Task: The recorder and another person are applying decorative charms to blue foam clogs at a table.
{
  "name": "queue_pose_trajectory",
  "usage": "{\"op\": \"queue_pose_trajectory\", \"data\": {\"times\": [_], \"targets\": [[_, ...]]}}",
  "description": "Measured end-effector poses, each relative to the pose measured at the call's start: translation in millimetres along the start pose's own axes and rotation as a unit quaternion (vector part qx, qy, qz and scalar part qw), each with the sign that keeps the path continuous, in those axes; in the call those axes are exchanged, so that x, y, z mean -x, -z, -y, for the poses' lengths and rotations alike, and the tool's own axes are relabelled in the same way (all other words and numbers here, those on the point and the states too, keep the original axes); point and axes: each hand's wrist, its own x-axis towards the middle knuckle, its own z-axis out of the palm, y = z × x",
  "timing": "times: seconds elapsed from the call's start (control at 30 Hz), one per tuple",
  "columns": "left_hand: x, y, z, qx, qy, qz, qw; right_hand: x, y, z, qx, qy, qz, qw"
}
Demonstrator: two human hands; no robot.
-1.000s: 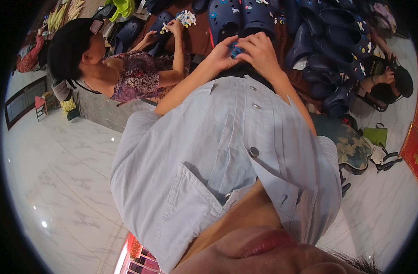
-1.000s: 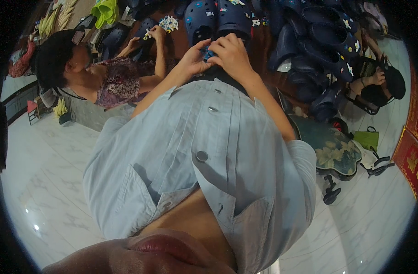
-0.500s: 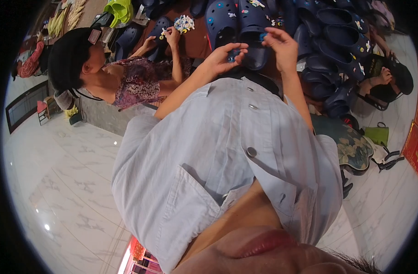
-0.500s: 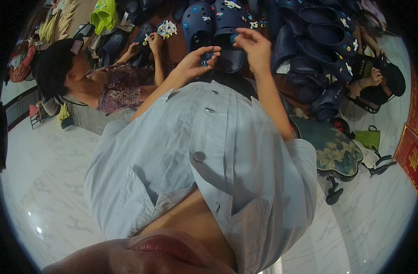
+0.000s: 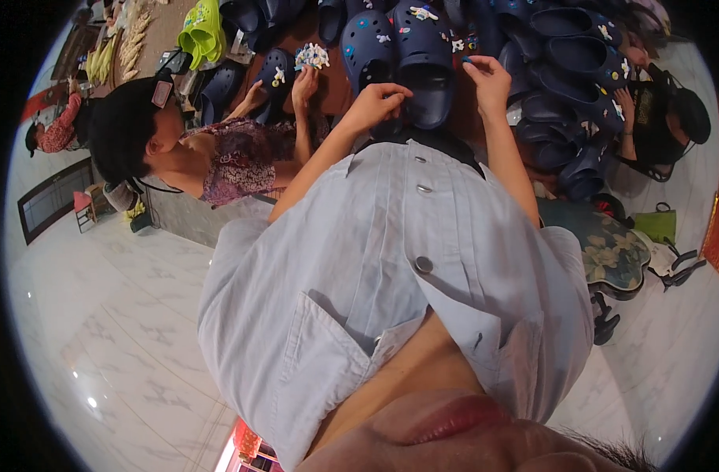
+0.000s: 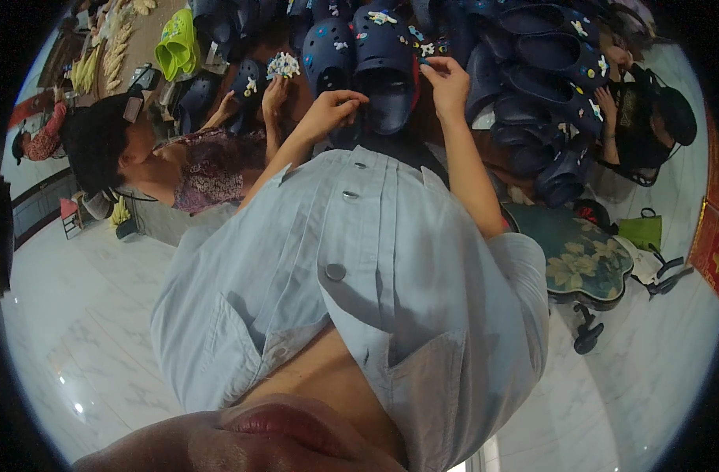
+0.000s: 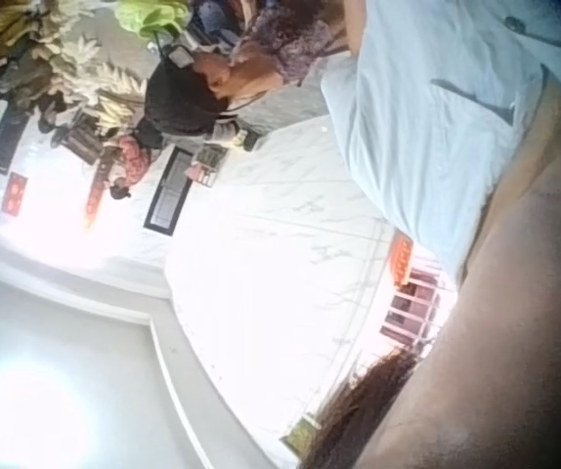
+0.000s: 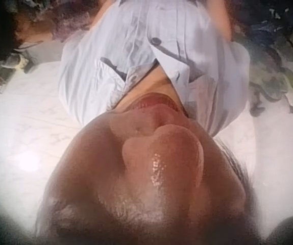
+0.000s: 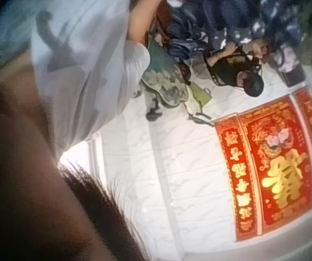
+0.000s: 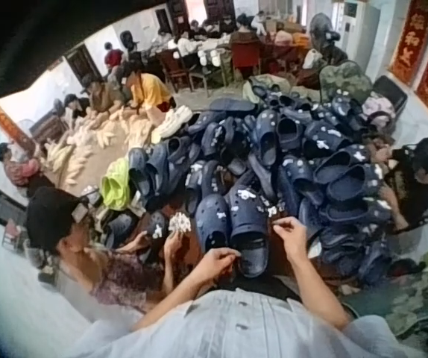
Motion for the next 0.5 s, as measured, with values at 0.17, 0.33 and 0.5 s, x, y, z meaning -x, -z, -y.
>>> {"op": "queue_pose_trajectory", "data": {"times": [0.17, 0.33, 0.5], "targets": [[-6, 5, -1, -0.25, -0.033, -0.124, 0.96, -22, -12, -19, 0.078, 0.073, 0.005, 0.994], [-8, 3, -2, -0.259, -0.033, -0.182, 0.948, -16, -26, 9, 0.205, 0.14, 0.012, 0.969], [-17, -2, 8, -0.287, -0.038, -0.231, 0.929, -11, -26, 12, 0.198, 0.191, 0.038, 0.961]]}}
